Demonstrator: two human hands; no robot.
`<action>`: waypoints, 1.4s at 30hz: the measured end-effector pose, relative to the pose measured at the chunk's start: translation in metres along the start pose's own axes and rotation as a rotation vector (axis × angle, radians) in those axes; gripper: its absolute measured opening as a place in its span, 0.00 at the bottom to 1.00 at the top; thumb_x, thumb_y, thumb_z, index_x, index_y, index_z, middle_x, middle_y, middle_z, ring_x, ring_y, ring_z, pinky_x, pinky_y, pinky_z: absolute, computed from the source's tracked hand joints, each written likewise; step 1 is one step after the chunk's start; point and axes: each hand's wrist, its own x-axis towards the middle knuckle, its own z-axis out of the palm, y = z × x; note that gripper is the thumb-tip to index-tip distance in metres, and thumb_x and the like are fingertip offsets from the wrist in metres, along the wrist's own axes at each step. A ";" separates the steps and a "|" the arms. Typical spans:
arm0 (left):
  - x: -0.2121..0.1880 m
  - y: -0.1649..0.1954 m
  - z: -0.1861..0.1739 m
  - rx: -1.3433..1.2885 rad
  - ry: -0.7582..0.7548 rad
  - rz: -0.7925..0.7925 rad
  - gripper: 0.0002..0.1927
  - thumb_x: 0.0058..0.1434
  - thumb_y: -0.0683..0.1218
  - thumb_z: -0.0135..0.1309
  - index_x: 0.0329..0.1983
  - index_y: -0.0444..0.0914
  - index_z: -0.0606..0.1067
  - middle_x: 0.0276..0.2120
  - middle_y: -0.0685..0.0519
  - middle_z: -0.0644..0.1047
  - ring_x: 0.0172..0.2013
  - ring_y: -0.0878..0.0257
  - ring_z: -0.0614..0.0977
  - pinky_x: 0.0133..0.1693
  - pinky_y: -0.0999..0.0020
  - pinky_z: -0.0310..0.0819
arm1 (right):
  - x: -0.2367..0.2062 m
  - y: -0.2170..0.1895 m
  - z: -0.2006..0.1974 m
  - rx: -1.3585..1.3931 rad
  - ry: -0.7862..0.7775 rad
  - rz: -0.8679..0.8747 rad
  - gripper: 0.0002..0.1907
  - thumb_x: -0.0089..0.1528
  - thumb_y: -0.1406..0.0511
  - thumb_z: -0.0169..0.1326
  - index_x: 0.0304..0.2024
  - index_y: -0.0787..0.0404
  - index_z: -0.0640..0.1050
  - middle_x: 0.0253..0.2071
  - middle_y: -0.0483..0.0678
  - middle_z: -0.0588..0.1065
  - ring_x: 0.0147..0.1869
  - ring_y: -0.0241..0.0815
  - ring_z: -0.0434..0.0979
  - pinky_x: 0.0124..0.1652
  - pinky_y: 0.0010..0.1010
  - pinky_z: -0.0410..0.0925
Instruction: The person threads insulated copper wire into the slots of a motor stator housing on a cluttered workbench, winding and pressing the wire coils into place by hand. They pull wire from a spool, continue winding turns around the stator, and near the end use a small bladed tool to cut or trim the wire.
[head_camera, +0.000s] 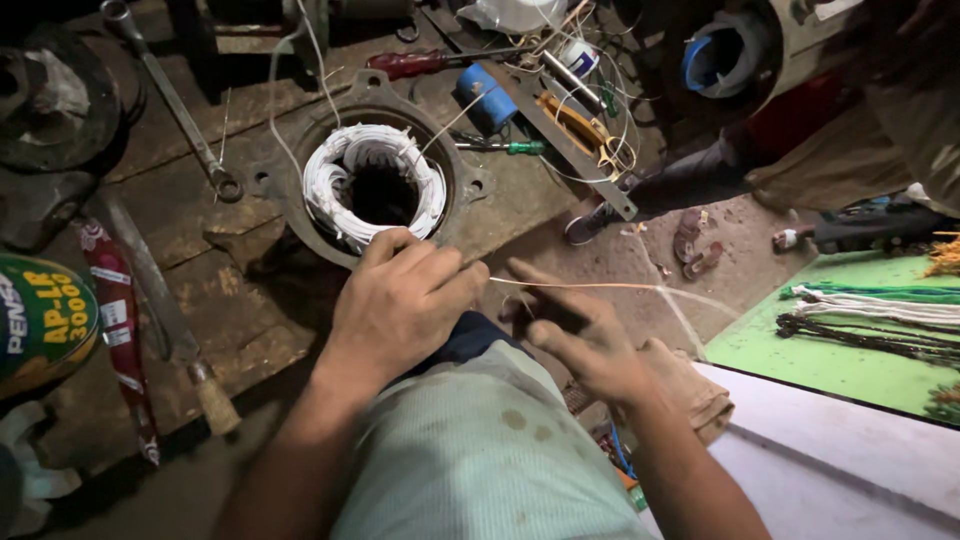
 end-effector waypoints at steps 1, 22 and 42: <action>-0.001 0.000 0.000 -0.010 -0.002 -0.003 0.10 0.60 0.44 0.58 0.45 0.43 0.78 0.32 0.57 0.72 0.37 0.60 0.77 0.49 0.59 0.69 | 0.006 0.005 -0.002 -0.017 -0.016 -0.072 0.33 0.64 0.60 0.62 0.69 0.64 0.71 0.49 0.50 0.78 0.51 0.39 0.77 0.53 0.30 0.70; 0.000 -0.003 0.008 0.135 0.009 0.022 0.08 0.61 0.45 0.54 0.44 0.46 0.76 0.32 0.58 0.71 0.37 0.62 0.77 0.50 0.61 0.70 | 0.001 0.003 -0.006 0.049 0.198 0.352 0.26 0.65 0.63 0.53 0.67 0.54 0.71 0.37 0.44 0.76 0.30 0.31 0.72 0.26 0.21 0.64; -0.002 -0.001 0.007 0.176 0.034 0.011 0.06 0.61 0.46 0.54 0.41 0.47 0.76 0.33 0.60 0.72 0.38 0.64 0.77 0.50 0.63 0.70 | 0.042 -0.033 0.050 0.595 0.252 0.328 0.30 0.65 0.62 0.54 0.70 0.54 0.67 0.33 0.37 0.67 0.25 0.26 0.59 0.22 0.17 0.54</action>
